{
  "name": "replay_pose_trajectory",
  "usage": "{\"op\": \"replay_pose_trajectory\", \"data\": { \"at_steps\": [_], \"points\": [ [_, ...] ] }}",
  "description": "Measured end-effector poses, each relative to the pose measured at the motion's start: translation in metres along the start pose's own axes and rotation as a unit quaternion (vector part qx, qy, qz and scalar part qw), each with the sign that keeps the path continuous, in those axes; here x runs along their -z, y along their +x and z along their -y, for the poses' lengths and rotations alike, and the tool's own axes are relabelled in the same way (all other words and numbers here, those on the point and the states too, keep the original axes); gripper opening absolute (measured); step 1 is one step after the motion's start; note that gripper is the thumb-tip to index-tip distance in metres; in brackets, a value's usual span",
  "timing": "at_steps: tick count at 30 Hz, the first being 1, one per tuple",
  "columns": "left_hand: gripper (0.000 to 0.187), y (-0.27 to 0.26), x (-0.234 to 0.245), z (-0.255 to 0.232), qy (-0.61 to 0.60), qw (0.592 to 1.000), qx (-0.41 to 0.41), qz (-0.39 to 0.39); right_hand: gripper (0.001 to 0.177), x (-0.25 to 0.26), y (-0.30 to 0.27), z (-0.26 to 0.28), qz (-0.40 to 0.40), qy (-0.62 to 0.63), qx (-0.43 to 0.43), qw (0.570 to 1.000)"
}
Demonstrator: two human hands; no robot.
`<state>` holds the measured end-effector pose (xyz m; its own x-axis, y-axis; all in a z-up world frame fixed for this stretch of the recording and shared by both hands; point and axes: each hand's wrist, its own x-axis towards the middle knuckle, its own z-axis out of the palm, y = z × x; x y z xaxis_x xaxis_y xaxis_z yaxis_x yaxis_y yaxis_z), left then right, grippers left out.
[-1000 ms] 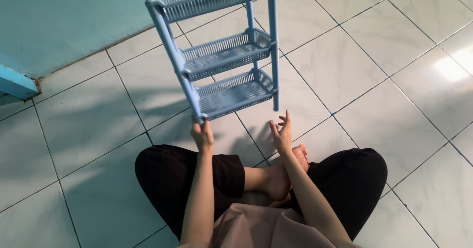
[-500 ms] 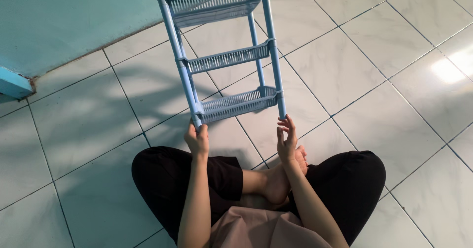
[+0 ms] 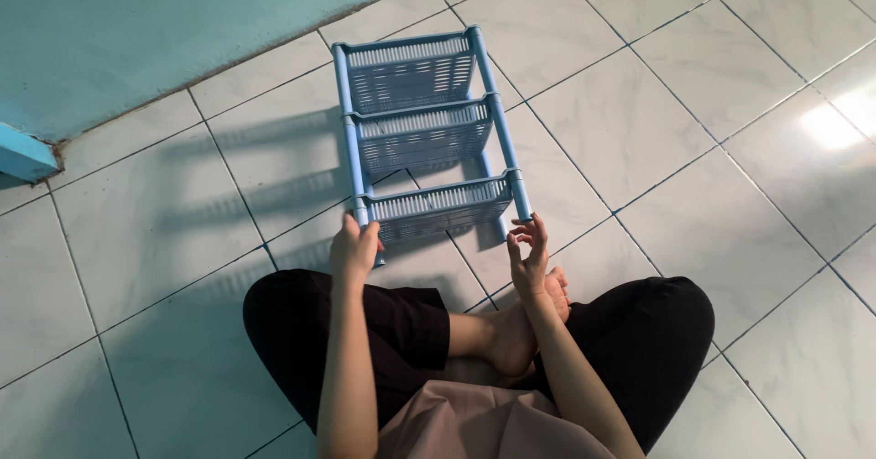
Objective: The person sits on the floor and disassembles a light blue plastic storage rack. They remove the corner posts and then detach the shelf trays one by one, placing the removed parts on the floor.
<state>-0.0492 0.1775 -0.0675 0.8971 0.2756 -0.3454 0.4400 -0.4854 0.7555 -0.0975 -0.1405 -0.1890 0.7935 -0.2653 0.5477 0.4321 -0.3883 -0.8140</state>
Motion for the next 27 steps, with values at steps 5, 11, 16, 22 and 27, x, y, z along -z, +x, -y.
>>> {"op": "replay_pose_trajectory", "data": {
  "at_steps": [5,11,16,22,27],
  "points": [
    [0.055,0.003,0.032,-0.004,0.071,0.962,-0.206,-0.162,0.086,0.001,-0.008,-0.031,-0.033,0.036,-0.125,0.991],
    [0.056,0.029,0.065,-0.047,0.299,0.827,-0.474,-0.039,0.076,0.009,-0.010,-0.089,-0.117,0.149,-0.298,0.935],
    [0.049,0.034,0.056,-0.059,0.382,0.812,-0.436,0.069,0.068,0.015,-0.022,-0.114,-0.124,0.159,-0.303,0.931],
    [0.045,0.021,0.027,-0.051,0.416,0.820,-0.389,0.054,0.065,0.012,-0.018,-0.115,-0.128,0.169,-0.310,0.927],
    [0.053,-0.001,-0.007,-0.049,0.399,0.842,-0.363,0.002,0.060,0.013,-0.016,-0.105,-0.125,0.184,-0.317,0.922]
  ]
}}
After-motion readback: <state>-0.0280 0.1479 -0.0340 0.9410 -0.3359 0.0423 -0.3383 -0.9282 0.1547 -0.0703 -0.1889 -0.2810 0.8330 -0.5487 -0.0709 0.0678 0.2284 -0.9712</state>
